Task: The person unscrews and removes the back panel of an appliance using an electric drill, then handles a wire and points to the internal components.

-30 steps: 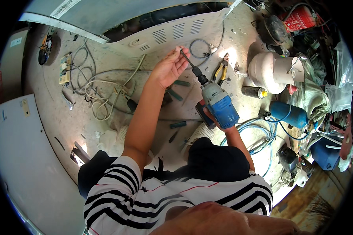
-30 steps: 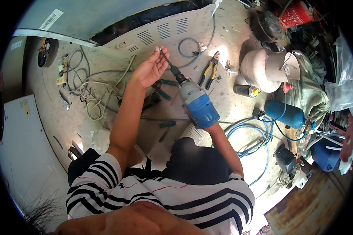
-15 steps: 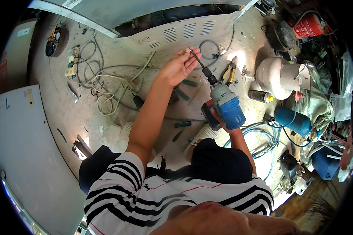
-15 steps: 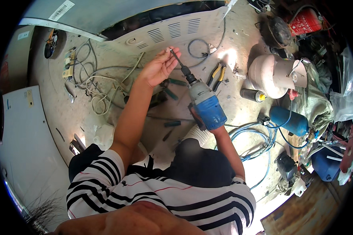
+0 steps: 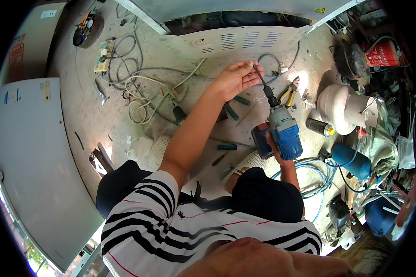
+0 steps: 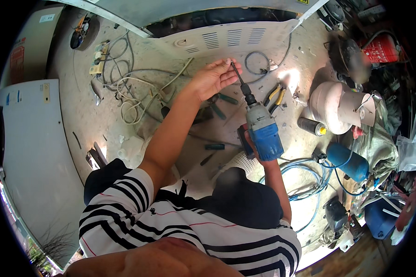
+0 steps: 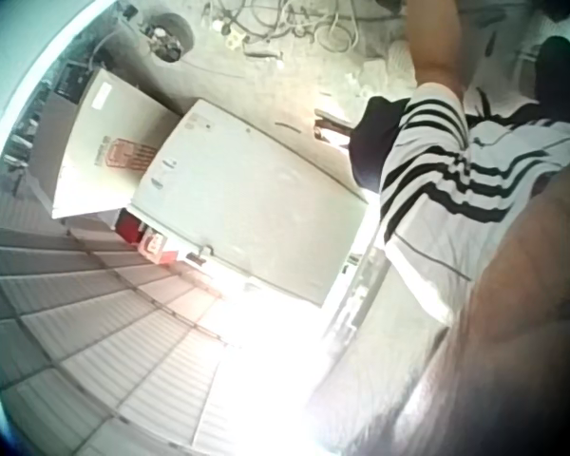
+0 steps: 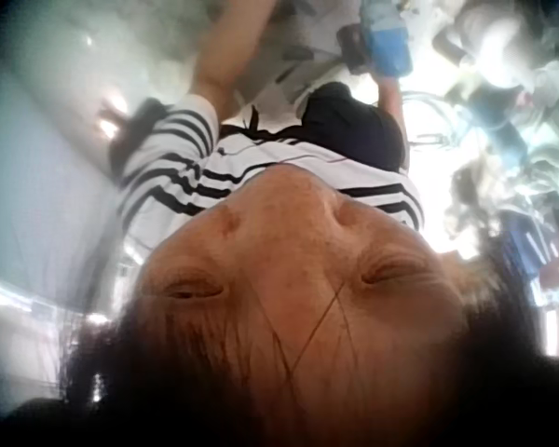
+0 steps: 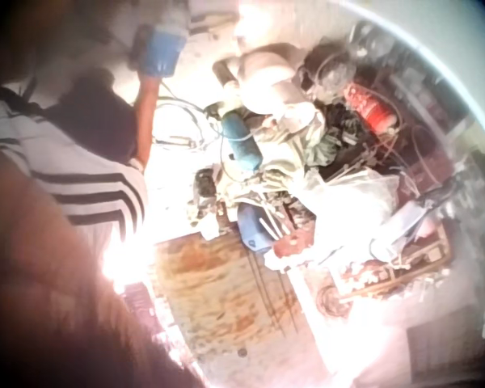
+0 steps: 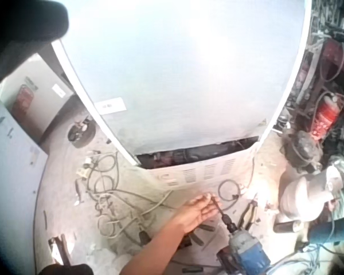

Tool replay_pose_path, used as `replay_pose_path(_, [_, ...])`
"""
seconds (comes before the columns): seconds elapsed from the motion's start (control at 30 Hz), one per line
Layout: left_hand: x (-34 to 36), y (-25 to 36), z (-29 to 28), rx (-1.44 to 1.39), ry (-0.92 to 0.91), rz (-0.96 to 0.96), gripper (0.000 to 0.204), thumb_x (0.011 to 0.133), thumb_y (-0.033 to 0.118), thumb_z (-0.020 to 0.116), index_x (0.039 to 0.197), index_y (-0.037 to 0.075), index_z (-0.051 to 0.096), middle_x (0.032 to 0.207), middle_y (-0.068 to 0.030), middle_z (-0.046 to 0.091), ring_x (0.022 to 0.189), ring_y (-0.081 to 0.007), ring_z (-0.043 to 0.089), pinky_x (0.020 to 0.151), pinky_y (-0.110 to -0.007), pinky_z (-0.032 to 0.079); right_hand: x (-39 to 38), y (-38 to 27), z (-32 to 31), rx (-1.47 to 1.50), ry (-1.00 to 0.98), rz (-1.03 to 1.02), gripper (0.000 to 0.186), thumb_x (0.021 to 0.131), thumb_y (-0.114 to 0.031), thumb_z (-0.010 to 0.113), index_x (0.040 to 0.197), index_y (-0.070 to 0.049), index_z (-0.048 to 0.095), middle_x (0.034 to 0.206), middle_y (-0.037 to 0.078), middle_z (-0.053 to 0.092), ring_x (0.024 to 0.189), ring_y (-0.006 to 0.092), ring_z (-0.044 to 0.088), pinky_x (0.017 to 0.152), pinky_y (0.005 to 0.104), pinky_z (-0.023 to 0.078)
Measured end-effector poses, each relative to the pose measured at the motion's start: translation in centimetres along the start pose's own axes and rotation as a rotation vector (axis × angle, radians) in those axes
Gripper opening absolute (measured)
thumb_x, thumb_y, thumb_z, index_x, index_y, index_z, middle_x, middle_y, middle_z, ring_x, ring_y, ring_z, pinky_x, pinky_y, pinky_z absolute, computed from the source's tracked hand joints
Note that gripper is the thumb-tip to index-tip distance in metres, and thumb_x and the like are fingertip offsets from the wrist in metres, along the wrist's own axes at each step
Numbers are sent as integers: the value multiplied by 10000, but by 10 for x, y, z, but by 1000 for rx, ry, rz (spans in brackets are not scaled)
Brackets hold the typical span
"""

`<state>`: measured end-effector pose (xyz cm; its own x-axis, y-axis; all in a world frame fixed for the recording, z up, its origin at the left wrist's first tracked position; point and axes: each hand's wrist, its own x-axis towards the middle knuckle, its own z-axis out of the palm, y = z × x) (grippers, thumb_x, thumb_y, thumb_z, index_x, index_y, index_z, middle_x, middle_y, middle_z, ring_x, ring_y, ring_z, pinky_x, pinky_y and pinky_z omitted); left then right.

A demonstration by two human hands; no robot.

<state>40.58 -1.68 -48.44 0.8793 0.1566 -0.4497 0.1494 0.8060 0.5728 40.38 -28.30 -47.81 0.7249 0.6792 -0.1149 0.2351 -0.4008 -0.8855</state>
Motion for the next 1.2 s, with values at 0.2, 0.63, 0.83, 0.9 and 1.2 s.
replay_pose_path(0.2, [4, -6, 6, 5, 10, 4, 226, 970, 253, 535, 1099, 73, 576, 1110, -62, 632, 1043, -170, 621, 871, -290, 528, -1, 9, 6, -194, 40, -124, 253, 862, -227, 682, 1085, -115, 643, 1011, 85, 656, 951, 259, 628, 803, 386, 495])
replay_pose_path(0.63, [-2, 16, 11, 15, 89, 21, 262, 975, 306, 525, 1124, 99, 588, 1071, -18, 643, 1009, -128, 623, 822, -268, 522, 15, 78, 46, 220, 1, -12, 284, 874, -182, 658, 1136, -82, 613, 1047, 130, 636, 954, 316, 600, 794, 386, 488])
replay_pose_path(0.83, [4, 27, 7, 35, 161, 22, 323, 969, 350, 528, 1172, 105, 581, 1083, -3, 643, 997, -101, 616, 802, -254, 516, 34, 85, 60, 305, 3, 75, 164, 863, -208, 656, 964, -79, 643, 913, 112, 646, 839, 322, 608, 735, 420, 485])
replay_pose_path(0.9, [2, 34, 7, 76, 182, 24, 343, 963, 367, 533, 1182, 107, 578, 1083, -1, 644, 976, -97, 617, 795, -250, 514, 45, 65, 57, 90, -16, -81, 150, 856, -209, 659, 938, -84, 641, 883, 107, 645, 818, 317, 608, 719, 426, 484])
replay_pose_path(1.2, [22, 62, -1, 1453, 649, 1000, 139, 835, 172, 672, 963, 132, 708, 961, -28, 675, 825, -216, 587, 705, -354, 459, 79, 44, 48, -14, 128, -438, 163, 765, -86, 658, 920, -36, 661, 807, 81, 676, 708, 203, 657, 656, 310, 515])
